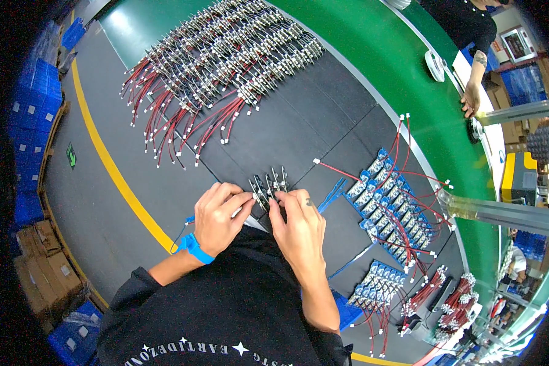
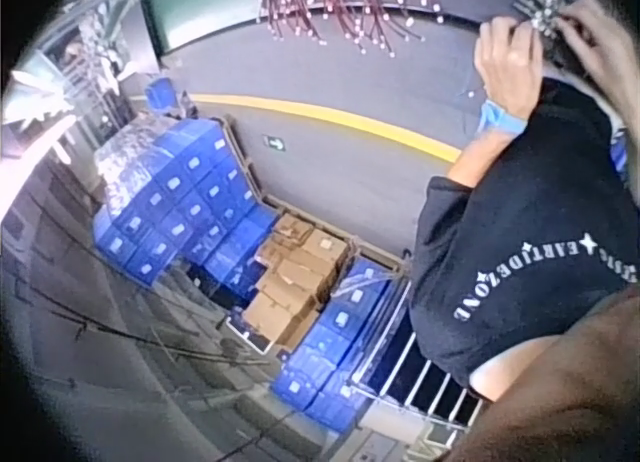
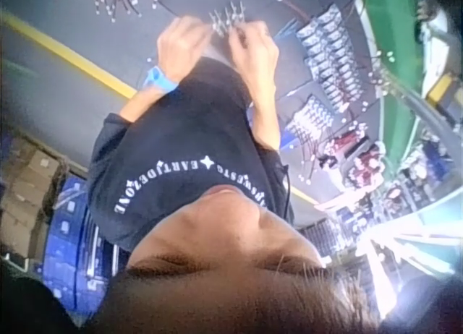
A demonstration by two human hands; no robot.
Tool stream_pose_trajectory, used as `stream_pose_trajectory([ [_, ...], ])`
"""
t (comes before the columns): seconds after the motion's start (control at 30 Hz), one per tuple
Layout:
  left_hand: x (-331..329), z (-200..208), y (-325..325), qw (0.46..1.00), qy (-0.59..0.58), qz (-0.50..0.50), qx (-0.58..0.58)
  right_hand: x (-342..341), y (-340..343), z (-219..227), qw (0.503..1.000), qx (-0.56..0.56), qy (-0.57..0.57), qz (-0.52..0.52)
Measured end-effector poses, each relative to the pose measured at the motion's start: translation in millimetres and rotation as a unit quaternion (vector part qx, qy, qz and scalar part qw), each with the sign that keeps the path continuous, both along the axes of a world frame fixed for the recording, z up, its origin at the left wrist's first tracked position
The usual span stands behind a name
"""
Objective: The person assembles LED components by hand, connecting wiring harnesses to LED boards and electronic components on an assembly line.
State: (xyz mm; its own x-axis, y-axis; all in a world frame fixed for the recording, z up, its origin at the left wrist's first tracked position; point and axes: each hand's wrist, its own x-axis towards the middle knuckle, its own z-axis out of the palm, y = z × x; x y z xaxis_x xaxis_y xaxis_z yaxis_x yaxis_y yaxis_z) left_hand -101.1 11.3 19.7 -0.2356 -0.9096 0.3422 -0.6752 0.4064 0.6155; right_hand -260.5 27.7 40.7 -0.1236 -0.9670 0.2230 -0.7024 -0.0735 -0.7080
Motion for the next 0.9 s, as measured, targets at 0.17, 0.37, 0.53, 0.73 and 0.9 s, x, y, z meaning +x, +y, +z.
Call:
stream_pose_trajectory([
  [0.17,2,2,-2,0.999,-0.018,-0.029,-0.014,-3,-4,-1,0.996,-0.032,0.067,0.040],
  [0.37,3,1,-1,0.999,-0.013,-0.029,-0.005,1,-5,-10,0.999,-0.026,0.021,0.026],
  [0.53,1,4,5,1.000,0.003,0.006,0.030,-6,-15,-4,0.998,-0.001,-0.051,-0.021],
  [0.73,2,2,12,0.985,0.123,0.041,0.114,-9,-16,-2,0.995,0.048,-0.064,0.058],
  [0.9,5,-5,16,0.968,0.194,0.065,0.143,-3,-16,-3,0.994,0.053,-0.052,0.078],
])
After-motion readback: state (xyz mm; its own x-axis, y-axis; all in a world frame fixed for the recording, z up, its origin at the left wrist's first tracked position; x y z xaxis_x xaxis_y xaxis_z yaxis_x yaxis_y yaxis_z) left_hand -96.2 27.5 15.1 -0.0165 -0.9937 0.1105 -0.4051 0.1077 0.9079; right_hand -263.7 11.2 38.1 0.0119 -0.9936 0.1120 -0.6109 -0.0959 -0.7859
